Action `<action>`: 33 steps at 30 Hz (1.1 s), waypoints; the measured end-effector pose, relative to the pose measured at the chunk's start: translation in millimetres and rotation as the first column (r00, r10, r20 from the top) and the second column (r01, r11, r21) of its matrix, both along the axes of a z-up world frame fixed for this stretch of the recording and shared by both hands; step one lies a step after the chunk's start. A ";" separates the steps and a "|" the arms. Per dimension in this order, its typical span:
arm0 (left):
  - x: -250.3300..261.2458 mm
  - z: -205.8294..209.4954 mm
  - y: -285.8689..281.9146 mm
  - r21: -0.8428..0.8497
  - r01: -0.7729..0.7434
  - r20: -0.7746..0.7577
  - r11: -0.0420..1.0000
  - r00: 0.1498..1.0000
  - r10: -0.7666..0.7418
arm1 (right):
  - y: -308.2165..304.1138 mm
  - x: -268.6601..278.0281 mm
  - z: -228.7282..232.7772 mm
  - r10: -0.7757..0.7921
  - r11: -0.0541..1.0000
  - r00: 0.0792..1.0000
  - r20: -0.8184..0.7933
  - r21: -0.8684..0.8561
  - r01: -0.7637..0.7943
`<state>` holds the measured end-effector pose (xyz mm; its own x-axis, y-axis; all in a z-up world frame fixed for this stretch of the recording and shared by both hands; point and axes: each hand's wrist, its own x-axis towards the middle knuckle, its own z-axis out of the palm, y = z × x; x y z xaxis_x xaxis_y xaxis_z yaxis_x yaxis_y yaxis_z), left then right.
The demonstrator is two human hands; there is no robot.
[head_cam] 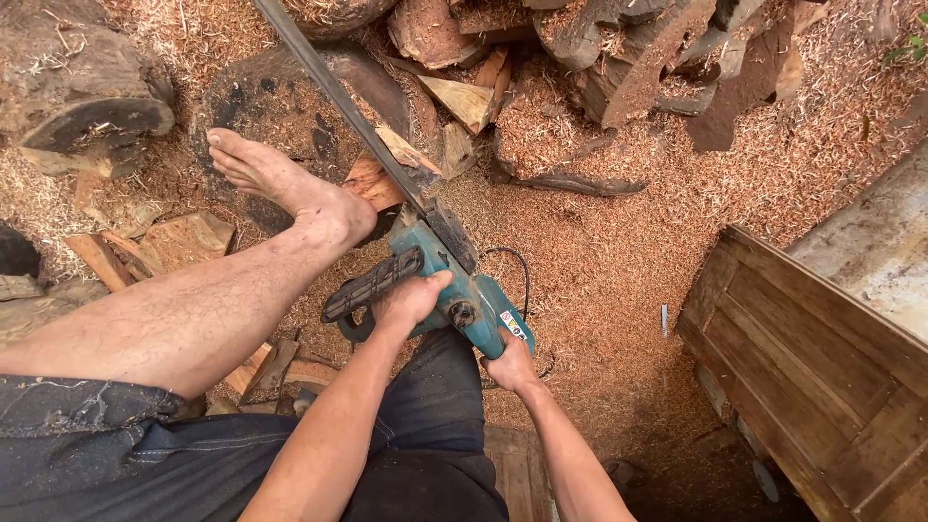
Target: Cutting small wooden blocks into wedges using an electric chainsaw in a workshop area.
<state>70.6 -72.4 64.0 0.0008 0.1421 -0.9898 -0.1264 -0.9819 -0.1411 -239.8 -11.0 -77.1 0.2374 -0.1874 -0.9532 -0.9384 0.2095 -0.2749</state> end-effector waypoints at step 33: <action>-51.9 -106.3 82.2 0.102 -0.235 0.131 0.967 0.967 0.221 | 14.8 -11.8 -66.9 -0.056 0.997 0.984 0.171 0.069 0.045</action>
